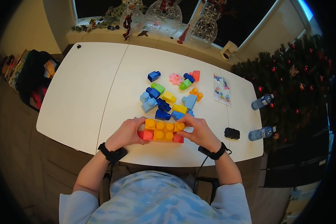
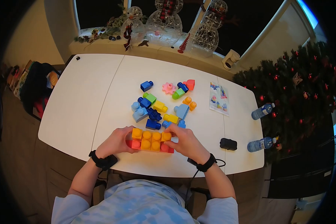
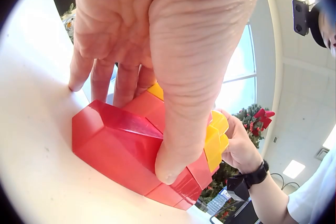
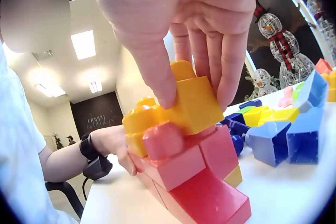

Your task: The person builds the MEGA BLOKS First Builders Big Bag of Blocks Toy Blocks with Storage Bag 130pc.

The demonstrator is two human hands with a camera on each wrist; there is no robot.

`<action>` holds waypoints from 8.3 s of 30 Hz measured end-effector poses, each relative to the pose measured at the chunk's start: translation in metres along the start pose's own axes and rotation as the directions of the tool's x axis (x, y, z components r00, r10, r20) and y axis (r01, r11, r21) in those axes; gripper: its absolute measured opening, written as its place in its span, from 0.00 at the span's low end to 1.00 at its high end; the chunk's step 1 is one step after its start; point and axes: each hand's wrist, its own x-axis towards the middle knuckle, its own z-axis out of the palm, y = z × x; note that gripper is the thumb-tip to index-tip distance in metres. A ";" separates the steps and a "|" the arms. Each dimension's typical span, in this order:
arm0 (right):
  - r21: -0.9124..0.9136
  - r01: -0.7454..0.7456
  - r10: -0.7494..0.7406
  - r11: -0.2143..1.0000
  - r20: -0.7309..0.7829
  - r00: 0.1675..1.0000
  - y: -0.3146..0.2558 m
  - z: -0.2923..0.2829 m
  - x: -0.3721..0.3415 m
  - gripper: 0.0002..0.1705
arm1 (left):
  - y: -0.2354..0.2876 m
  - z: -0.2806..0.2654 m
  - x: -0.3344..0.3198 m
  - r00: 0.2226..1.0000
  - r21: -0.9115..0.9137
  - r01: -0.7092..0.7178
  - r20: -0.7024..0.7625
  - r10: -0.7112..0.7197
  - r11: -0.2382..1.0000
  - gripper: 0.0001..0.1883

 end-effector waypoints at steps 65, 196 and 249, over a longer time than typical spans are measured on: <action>-0.255 0.192 -0.112 0.948 0.300 0.947 -0.033 -0.016 0.046 0.19 | 0.003 -0.004 -0.002 0.999 0.023 0.001 0.035 -0.001 1.000 0.33; -0.421 0.172 -0.102 0.891 0.184 0.978 0.081 0.008 0.268 0.29 | -0.005 -0.019 0.024 0.948 -0.215 0.107 -0.271 -0.165 0.971 0.40; 0.151 0.271 -0.280 0.951 0.041 0.959 -0.031 0.004 0.123 0.23 | 0.006 -0.045 0.023 0.934 -0.343 0.025 -0.326 -0.144 0.939 0.23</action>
